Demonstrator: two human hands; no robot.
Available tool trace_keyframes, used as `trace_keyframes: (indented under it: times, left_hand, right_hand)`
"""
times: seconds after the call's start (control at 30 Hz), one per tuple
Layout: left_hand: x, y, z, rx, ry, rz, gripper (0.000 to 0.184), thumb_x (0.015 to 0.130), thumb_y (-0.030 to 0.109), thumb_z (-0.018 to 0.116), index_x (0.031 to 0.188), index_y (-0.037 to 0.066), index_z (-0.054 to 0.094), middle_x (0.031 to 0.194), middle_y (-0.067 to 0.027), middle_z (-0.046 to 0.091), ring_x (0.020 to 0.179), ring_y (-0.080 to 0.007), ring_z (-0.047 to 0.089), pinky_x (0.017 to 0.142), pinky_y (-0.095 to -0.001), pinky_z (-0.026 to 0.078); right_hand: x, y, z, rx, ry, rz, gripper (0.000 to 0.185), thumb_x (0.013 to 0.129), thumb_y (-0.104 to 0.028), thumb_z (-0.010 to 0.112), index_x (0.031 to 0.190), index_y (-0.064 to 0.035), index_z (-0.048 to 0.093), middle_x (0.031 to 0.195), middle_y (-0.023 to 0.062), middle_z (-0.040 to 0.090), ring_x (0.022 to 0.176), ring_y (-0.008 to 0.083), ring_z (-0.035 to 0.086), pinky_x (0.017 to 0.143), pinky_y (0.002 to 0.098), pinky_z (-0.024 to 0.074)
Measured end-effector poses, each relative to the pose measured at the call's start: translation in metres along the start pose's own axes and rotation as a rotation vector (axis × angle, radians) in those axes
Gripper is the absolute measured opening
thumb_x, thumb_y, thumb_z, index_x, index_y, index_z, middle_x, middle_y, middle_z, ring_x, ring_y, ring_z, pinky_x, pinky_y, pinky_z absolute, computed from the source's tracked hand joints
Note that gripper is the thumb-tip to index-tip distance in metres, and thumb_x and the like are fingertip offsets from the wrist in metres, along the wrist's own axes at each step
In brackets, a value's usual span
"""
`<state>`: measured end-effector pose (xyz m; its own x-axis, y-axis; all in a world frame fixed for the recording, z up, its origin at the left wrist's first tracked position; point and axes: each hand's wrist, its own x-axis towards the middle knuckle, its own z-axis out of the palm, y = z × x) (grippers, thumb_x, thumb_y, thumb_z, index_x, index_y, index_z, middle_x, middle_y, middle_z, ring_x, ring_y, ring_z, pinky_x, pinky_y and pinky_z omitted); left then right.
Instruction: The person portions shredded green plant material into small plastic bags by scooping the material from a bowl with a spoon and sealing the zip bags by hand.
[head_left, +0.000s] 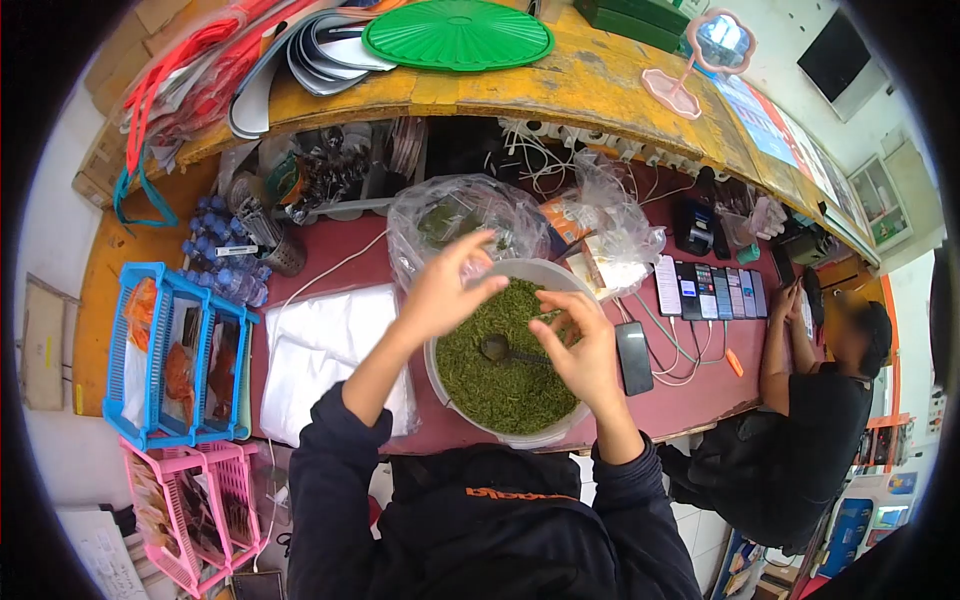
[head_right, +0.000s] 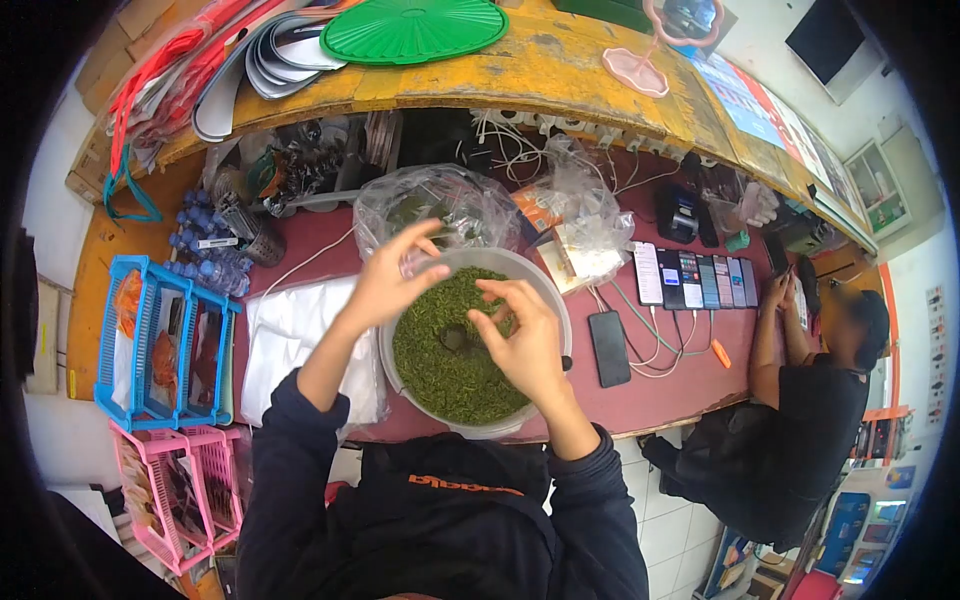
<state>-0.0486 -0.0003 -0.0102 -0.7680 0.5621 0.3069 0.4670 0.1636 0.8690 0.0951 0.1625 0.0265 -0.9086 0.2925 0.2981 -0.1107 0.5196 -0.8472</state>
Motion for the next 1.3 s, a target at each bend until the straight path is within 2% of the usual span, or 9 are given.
trace_keyframes:
  times: [0.17,0.27,0.53,0.67,0.77,0.9,1.07,1.27,1.3]
  left_hand:
    - [-0.038,0.025,0.033,-0.637,-0.38,-0.342,0.041,0.102,0.035,0.05,0.128,0.004,0.057,0.085,-0.0014,0.061,0.061,-0.006,0.056,0.054,-0.0214,0.045]
    - [-0.047,0.028,0.037,-0.67,-0.373,-0.396,0.041,0.102,0.035,0.049,0.128,0.004,0.057,0.088,-0.002,0.063,0.062,-0.0077,0.057,0.055,-0.0221,0.046]
    - [-0.05,0.023,0.028,-0.734,-0.286,-0.349,0.037,0.103,0.028,0.049,0.126,0.001,0.057,0.109,-0.0056,0.064,0.074,-0.0101,0.061,0.063,-0.0233,0.049]
    - [-0.049,0.02,0.01,-0.538,-0.062,-0.275,0.021,0.096,0.022,0.061,0.092,0.002,0.068,0.096,-0.0043,0.065,0.072,-0.0107,0.061,0.062,-0.0241,0.048]
    - [-0.053,0.039,0.015,-0.221,0.108,0.048,0.026,0.081,0.016,0.077,0.068,-0.001,0.062,0.069,-0.0072,0.061,0.059,-0.0161,0.056,0.056,-0.0309,0.043]
    - [-0.058,0.056,0.011,0.102,-0.123,-0.003,0.028,0.078,0.023,0.079,0.07,0.002,0.064,0.066,-0.0095,0.061,0.057,-0.026,0.058,0.055,-0.0329,0.045]
    - [-0.062,0.056,0.031,-0.033,-0.147,0.064,0.019,0.083,0.016,0.074,0.077,0.001,0.066,0.067,-0.0092,0.062,0.059,-0.022,0.061,0.057,-0.0319,0.046]
    - [-0.069,0.054,0.033,0.012,-0.213,0.064,0.02,0.088,0.017,0.065,0.076,0.001,0.065,0.07,-0.0119,0.063,0.062,-0.0271,0.063,0.057,-0.0346,0.047]
    - [-0.071,0.056,0.032,0.108,-0.227,0.103,0.02,0.088,0.016,0.065,0.075,0.001,0.064,0.07,-0.0127,0.063,0.063,-0.0288,0.063,0.057,-0.0356,0.048]
  right_hand:
    - [-0.006,0.011,0.012,-0.171,0.032,-0.205,0.025,0.073,-0.009,0.081,0.092,-0.0046,0.065,0.086,0.0057,0.064,0.064,0.0181,0.062,0.057,0.0292,0.0493]
    - [-0.01,0.011,0.011,-0.135,0.006,-0.188,0.017,0.074,-0.005,0.077,0.081,-0.0035,0.063,0.083,0.0066,0.065,0.066,0.0221,0.065,0.057,0.0314,0.0503]
    - [-0.01,0.02,-0.001,-0.337,0.168,-0.209,0.016,0.081,0.002,0.066,0.096,-0.0031,0.069,0.085,0.0121,0.064,0.071,0.0308,0.065,0.063,0.0377,0.0517]
    - [-0.012,0.019,-0.02,-0.194,0.058,-0.002,0.022,0.084,0.007,0.064,0.105,0.002,0.069,0.083,0.0114,0.066,0.069,0.0185,0.065,0.062,0.0264,0.0513]
    - [-0.022,0.019,-0.011,-0.077,-0.029,0.07,0.02,0.085,0.007,0.064,0.104,0.0027,0.07,0.082,0.0096,0.065,0.069,0.013,0.063,0.062,0.0241,0.0506]
    - [-0.026,0.02,-0.012,-0.053,-0.105,0.119,0.011,0.082,0.004,0.068,0.093,0.0023,0.07,0.078,0.0076,0.063,0.066,0.0133,0.061,0.059,0.0253,0.0477]
    - [-0.037,0.012,-0.008,0.046,-0.128,0.109,0.007,0.081,-0.001,0.073,0.079,0.001,0.066,0.072,0.0038,0.062,0.061,0.0096,0.057,0.055,0.023,0.0445]
    - [-0.046,0.019,-0.009,0.685,-0.457,0.528,0.019,0.092,-0.011,0.064,0.077,-0.002,0.056,0.067,-0.0007,0.056,0.056,0.004,0.05,0.05,0.0229,0.0396]
    - [-0.045,0.015,-0.007,0.27,-0.401,0.302,0.022,0.093,-0.014,0.061,0.078,-0.0013,0.054,0.063,0.0054,0.055,0.053,0.0128,0.053,0.049,0.0318,0.0412]
